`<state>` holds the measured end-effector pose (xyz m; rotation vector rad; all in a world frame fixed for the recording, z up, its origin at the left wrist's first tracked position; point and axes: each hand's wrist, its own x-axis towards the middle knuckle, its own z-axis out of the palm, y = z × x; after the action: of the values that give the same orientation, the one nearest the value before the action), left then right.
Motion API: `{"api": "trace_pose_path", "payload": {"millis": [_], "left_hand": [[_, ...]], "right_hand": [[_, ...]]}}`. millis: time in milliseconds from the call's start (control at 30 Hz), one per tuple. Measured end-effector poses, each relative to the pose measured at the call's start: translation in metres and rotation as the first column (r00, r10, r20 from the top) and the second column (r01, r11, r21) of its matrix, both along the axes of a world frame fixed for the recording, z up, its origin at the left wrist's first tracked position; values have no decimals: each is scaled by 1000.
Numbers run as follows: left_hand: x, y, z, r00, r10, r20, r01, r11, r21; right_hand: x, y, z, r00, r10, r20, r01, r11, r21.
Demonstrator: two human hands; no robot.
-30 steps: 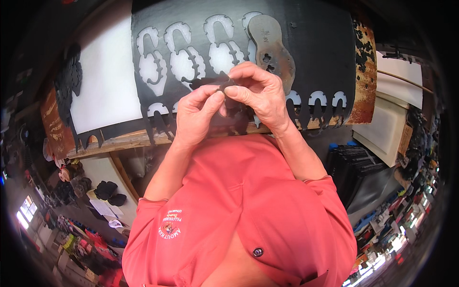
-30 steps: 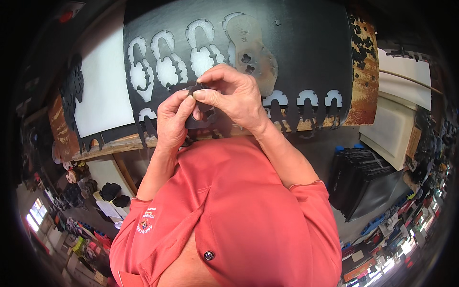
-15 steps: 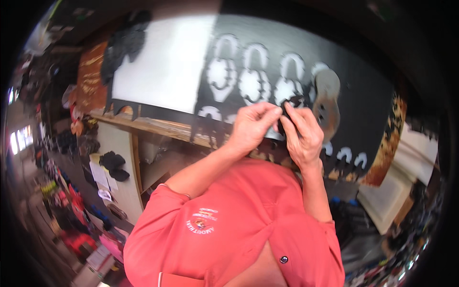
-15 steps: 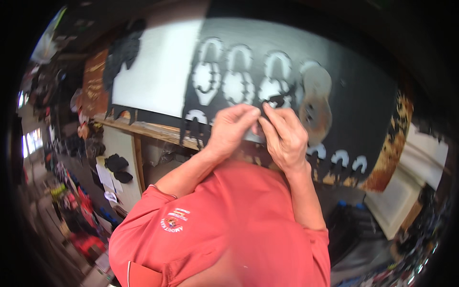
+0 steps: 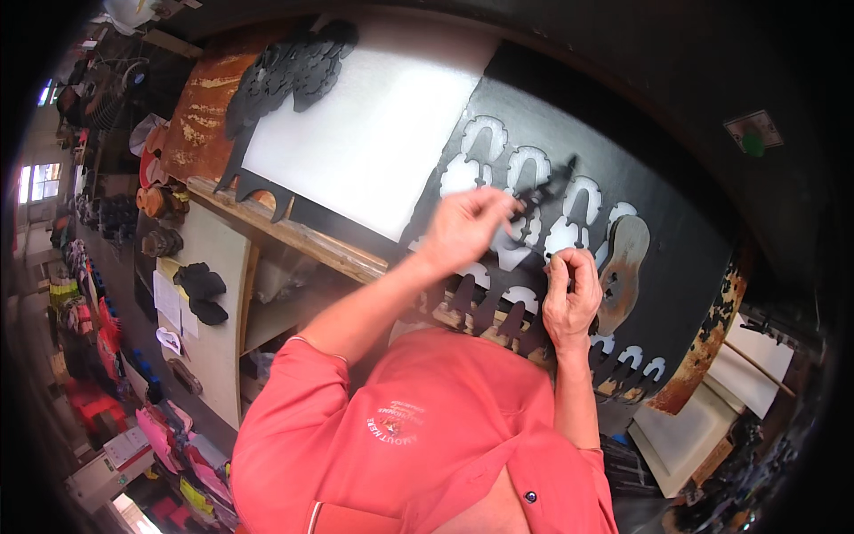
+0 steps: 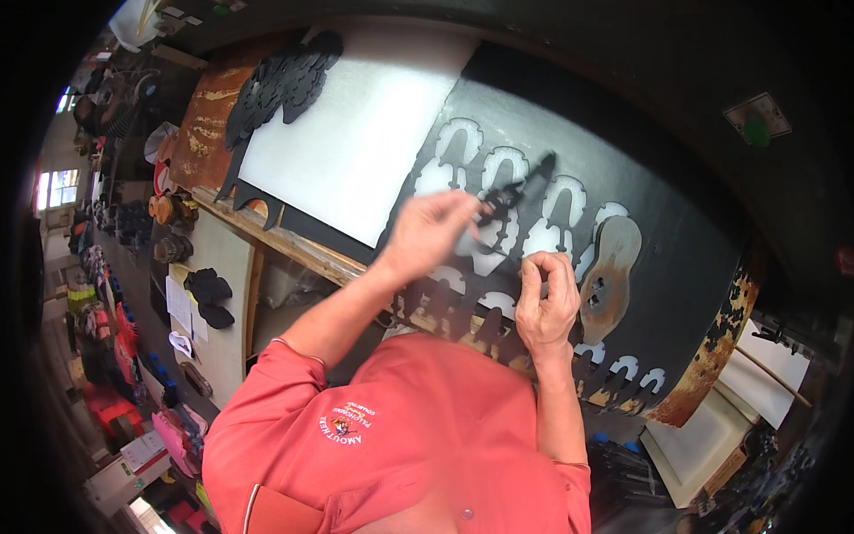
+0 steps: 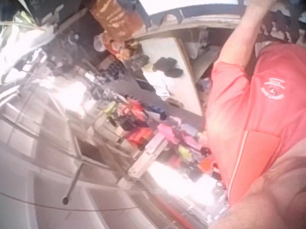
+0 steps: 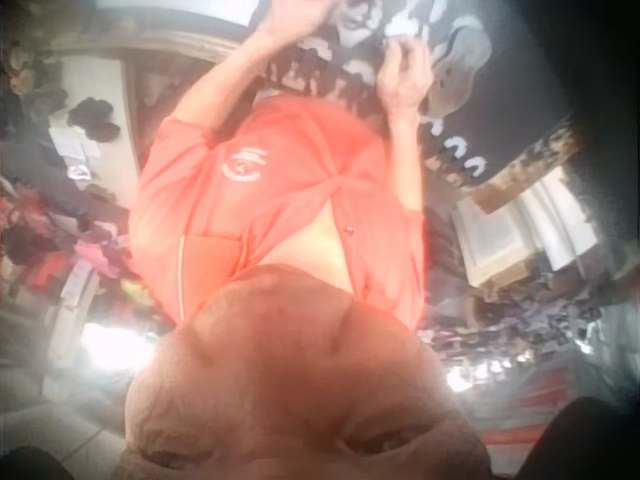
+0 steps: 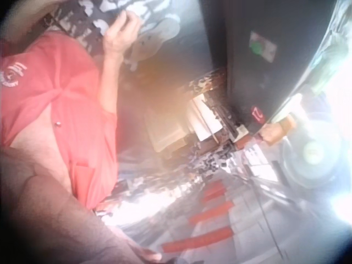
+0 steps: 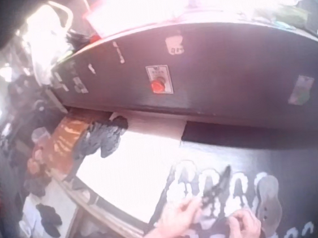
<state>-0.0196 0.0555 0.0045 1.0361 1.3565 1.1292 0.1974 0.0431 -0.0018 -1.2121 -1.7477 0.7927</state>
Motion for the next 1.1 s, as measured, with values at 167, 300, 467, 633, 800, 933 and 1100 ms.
{"api": "trace_pose_path", "payload": {"millis": [167,300,467,633,800,933,1100], "left_hand": [[-138,64,-24,841,416,-344,-384,909,161],[-263,105,-44,479,620,-621,-532,768,357],[-355,120,-53,36,481,-876,-475,780,408],[-305,113,-45,66,555,-829,-300,803,514],[-107,81,-43,725,298,-621,-61,926,373],[13,66,-29,708,115,-696,303,841,448],[120,105,-28,636,50,-770,543,679,493]], "right_hand": [[22,-6,13,960,-108,-257,60,981,-187],[86,-6,16,929,-358,-97,335,922,-193],[206,10,13,625,-663,412,649,735,197],[197,-11,21,695,-689,204,713,697,-74],[94,-14,-1,890,-288,353,252,957,144],[97,-11,-8,942,-275,192,270,962,48],[130,-20,8,764,-434,-477,291,892,-345]]}}
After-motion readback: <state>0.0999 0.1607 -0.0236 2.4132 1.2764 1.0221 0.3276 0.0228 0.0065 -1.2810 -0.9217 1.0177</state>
